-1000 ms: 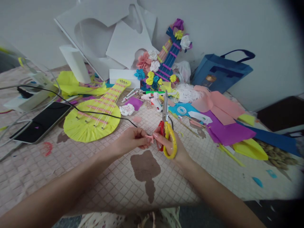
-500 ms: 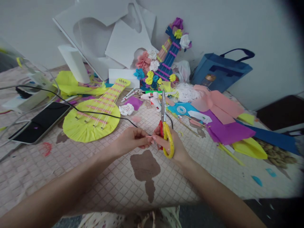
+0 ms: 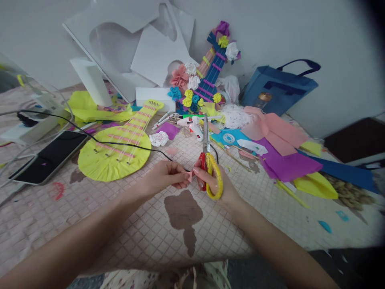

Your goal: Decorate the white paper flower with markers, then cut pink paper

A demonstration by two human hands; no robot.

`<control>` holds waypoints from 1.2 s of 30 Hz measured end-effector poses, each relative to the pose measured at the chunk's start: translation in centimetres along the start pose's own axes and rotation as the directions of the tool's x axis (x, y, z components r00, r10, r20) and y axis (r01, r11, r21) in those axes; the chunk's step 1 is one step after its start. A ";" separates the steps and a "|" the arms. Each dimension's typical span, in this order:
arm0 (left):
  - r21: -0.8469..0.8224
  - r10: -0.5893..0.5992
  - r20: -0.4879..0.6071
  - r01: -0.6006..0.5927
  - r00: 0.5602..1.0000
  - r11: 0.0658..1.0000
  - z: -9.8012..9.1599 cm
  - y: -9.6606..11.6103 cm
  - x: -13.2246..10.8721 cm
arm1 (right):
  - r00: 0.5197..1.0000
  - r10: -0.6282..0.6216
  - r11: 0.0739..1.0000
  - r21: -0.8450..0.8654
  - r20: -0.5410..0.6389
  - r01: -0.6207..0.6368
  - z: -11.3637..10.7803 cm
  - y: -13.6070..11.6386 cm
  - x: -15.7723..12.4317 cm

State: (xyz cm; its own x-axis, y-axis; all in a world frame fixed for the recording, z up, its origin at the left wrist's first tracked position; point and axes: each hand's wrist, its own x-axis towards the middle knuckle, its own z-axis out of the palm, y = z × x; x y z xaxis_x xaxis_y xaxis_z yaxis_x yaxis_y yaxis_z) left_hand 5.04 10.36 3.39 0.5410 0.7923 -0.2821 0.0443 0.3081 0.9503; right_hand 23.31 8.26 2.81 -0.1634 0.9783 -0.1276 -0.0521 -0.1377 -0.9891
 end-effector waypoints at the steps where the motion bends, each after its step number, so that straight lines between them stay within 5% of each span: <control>1: 0.003 0.000 0.004 0.000 1.000 1.000 0.0 0.0 0.0 | 1.000 0.001 1.000 -0.005 0.001 -0.001 0.0 -0.1 0.0; 24: 0.054 -0.005 0.039 0.003 0.999 0.999 -0.1 -0.2 0.1 | 0.999 0.016 0.993 -0.116 0.028 -0.013 0.0 -0.3 0.0; 36: 0.056 0.001 0.006 -0.001 1.000 0.998 0.2 -0.4 0.2 | 0.996 0.030 0.996 -0.083 -0.078 -0.037 0.2 -0.1 0.2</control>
State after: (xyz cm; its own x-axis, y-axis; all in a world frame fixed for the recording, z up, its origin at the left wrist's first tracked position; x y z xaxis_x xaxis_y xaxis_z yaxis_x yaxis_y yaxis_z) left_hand 5.32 10.29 2.95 0.5463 0.7892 -0.2806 0.0910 0.2771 0.9565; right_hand 23.10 8.43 2.89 -0.0872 0.9828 -0.1628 0.0364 -0.1601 -0.9864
